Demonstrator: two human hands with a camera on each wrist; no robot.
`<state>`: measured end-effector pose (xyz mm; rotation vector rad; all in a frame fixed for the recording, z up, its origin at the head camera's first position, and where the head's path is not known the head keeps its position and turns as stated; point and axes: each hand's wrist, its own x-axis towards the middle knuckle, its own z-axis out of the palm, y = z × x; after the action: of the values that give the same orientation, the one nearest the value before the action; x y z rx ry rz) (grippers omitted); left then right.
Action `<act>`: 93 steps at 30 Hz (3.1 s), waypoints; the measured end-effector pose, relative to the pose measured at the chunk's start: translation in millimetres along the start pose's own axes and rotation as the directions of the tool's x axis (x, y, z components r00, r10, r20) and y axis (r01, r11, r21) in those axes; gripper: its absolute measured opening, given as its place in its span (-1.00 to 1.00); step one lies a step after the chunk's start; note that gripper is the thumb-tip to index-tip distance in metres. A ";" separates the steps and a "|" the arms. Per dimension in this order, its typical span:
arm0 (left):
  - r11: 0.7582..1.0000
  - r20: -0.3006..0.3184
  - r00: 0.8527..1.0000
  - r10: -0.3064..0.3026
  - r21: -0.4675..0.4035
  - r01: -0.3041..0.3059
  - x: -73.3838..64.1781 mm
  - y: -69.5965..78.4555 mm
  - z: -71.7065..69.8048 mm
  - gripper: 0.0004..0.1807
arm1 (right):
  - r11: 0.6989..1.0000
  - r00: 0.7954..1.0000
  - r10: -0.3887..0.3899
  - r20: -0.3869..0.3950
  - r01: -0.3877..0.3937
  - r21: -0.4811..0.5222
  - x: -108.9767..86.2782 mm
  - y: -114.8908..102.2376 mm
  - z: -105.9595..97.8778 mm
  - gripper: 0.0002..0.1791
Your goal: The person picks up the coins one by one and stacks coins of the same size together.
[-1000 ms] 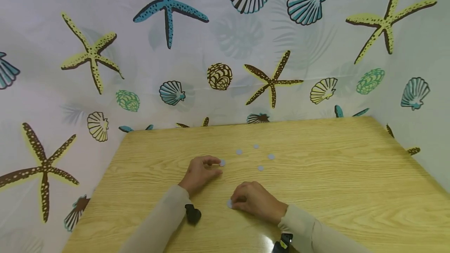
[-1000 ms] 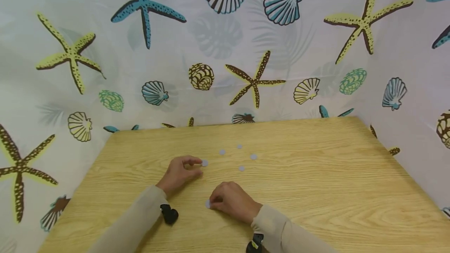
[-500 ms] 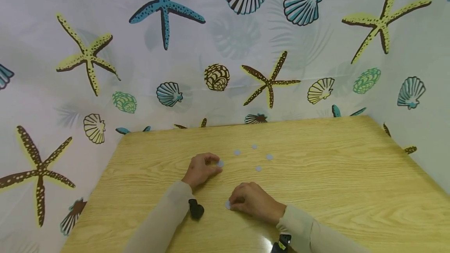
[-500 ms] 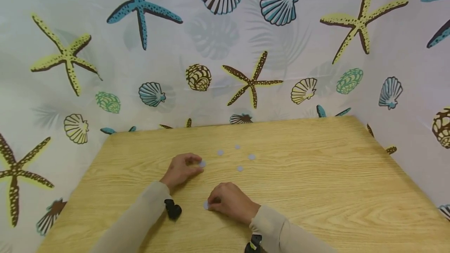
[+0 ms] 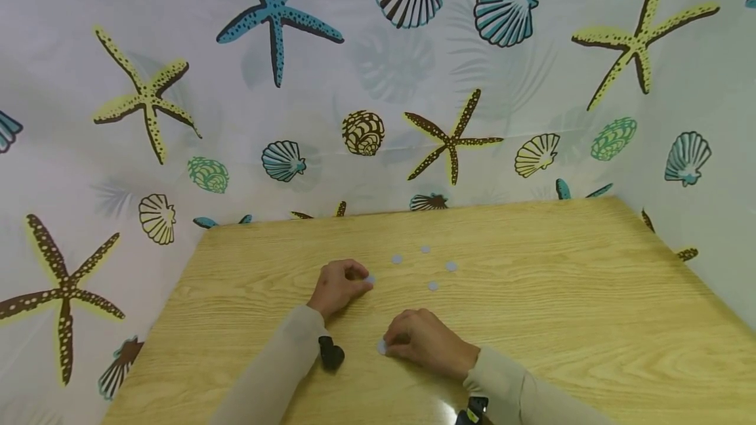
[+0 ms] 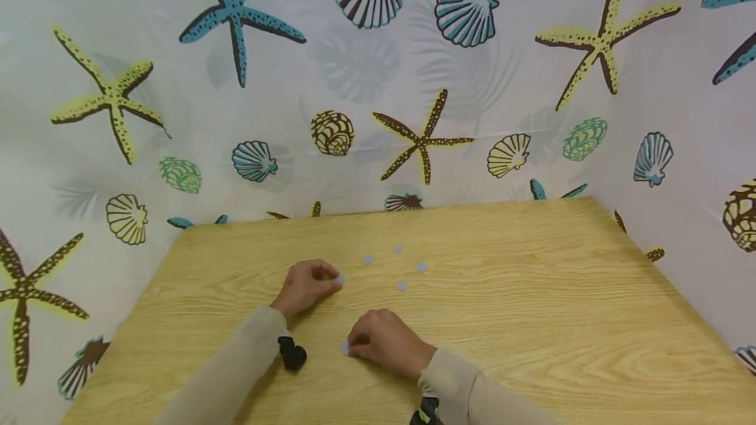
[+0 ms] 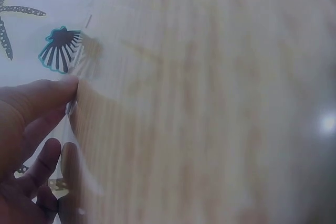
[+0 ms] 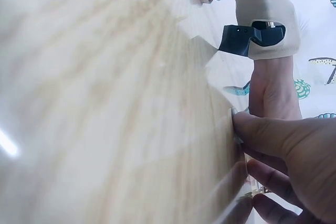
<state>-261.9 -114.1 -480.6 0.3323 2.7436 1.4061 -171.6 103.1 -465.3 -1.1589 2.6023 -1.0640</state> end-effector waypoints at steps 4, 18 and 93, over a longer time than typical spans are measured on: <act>1.000 0.004 1.000 0.023 0.004 -0.023 -0.3 1.8 0.3 -0.84 | 1.000 1.000 0.004 -0.002 -0.004 -0.006 -0.7 -0.2 0.0 -0.90; 0.997 -0.015 0.998 0.053 0.061 -0.052 -0.8 5.8 5.8 -0.81 | 1.000 1.000 0.020 0.003 -0.020 -0.003 -0.7 0.0 -0.6 -0.91; 0.967 0.195 0.950 0.245 -0.126 -0.223 -84.6 2.0 2.5 -0.84 | 0.999 0.999 0.017 -0.037 -0.015 0.047 0.3 1.8 3.5 -0.94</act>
<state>-178.6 -128.5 -485.6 0.7762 2.5179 1.4598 -171.6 101.8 -469.0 -1.1165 2.5949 -1.1478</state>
